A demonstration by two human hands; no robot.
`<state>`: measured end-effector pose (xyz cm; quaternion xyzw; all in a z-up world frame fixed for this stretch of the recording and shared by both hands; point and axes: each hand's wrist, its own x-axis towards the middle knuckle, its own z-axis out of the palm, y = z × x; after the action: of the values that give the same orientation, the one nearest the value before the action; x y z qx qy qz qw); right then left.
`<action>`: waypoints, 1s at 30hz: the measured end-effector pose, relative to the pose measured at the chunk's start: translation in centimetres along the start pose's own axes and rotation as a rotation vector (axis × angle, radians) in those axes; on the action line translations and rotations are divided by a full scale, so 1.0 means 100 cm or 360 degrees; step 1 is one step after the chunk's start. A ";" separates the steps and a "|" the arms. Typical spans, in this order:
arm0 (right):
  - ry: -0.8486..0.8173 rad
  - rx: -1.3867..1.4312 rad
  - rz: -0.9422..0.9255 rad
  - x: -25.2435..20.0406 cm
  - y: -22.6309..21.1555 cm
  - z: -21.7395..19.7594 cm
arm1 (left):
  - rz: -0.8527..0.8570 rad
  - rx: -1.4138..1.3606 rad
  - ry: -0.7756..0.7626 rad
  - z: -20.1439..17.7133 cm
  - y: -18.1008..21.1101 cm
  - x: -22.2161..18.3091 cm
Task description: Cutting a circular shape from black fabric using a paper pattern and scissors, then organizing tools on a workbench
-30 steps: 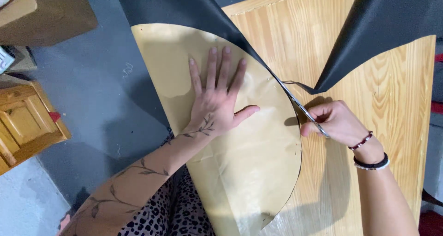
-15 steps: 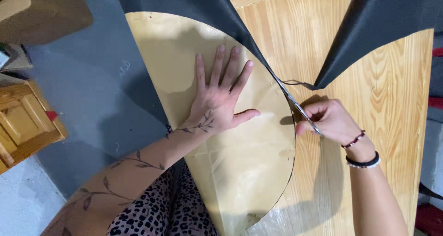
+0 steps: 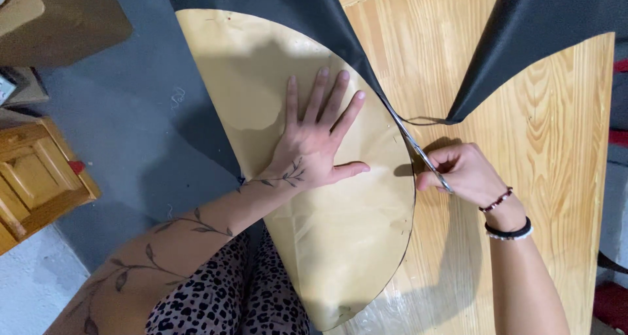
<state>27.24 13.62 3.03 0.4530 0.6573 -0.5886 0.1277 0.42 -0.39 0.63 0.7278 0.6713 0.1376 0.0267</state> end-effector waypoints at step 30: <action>0.0169 0.0076 -0.0041 -0.020 -0.021 0.036 | 0.0266 -0.0219 -0.0183 -0.004 -0.004 -0.003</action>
<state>25.48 9.74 4.84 0.4781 0.6547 -0.5808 0.0743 -0.11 -0.74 0.90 0.7844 0.5946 0.1431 0.1034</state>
